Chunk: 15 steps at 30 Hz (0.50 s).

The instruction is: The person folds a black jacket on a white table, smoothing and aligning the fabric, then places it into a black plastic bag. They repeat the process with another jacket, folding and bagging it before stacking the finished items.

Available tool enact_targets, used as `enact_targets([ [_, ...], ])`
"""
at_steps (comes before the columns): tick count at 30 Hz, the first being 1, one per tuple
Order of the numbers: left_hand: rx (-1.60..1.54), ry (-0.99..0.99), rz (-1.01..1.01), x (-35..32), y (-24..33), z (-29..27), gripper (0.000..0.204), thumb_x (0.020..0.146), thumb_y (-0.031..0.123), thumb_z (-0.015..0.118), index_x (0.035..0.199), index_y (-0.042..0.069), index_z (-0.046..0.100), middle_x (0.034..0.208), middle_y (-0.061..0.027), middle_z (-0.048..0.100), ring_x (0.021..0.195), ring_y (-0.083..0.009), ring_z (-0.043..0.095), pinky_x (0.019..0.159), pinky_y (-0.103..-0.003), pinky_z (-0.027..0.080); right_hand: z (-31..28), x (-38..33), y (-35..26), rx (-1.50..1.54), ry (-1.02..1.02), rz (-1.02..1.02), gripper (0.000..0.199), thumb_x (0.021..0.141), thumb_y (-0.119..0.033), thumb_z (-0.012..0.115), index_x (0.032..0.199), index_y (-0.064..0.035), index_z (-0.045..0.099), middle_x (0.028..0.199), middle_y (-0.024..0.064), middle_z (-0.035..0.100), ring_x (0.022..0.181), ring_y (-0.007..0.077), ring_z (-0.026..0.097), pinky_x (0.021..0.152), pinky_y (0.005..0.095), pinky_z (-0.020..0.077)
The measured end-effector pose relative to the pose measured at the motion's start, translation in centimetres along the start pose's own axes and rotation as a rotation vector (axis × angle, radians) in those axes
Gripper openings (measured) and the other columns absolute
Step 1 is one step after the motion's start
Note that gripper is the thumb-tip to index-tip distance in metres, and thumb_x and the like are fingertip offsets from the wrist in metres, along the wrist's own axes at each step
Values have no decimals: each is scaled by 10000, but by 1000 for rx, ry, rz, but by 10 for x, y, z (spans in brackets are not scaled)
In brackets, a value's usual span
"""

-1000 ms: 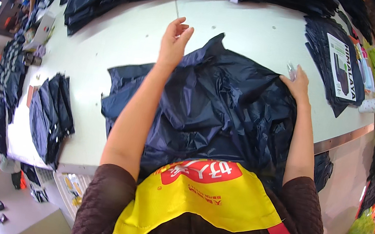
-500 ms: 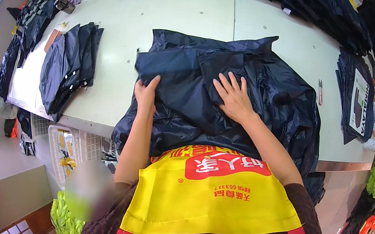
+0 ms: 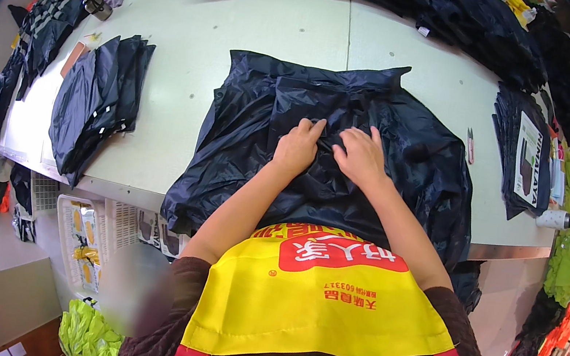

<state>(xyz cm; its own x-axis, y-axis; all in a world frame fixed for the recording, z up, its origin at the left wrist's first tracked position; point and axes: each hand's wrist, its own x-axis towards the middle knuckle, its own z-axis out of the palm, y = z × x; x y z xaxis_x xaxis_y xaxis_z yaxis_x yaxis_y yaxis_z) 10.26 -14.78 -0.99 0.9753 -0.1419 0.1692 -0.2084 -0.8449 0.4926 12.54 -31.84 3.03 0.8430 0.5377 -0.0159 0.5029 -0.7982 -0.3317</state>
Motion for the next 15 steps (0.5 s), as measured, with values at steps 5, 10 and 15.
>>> enact_targets([
  [5,-204,-223,23,6,-17,-17,485,747,61,540,1230,81,509,1077,-164,531,964,-359,567,823,-404,483,-9,-11,-16,-63,225,-339,732,797,-477,599,1327,-15,397,1401,184,356,1327,319,287,1074,478,221],
  [10,-110,-308,403,-22,3,-72,634,716,333,709,1259,86,493,1286,-178,460,1196,-338,442,1015,-426,337,38,4,15,-133,3,-237,774,829,-549,522,1362,-10,366,1444,161,319,1365,282,241,1106,470,161],
  [15,-156,-78,500,-43,-26,-12,249,768,192,674,965,60,595,1040,-146,595,1011,-323,565,858,-403,454,28,11,26,17,-141,-283,699,854,-456,529,1355,5,371,1445,171,318,1363,290,249,1101,479,161],
])
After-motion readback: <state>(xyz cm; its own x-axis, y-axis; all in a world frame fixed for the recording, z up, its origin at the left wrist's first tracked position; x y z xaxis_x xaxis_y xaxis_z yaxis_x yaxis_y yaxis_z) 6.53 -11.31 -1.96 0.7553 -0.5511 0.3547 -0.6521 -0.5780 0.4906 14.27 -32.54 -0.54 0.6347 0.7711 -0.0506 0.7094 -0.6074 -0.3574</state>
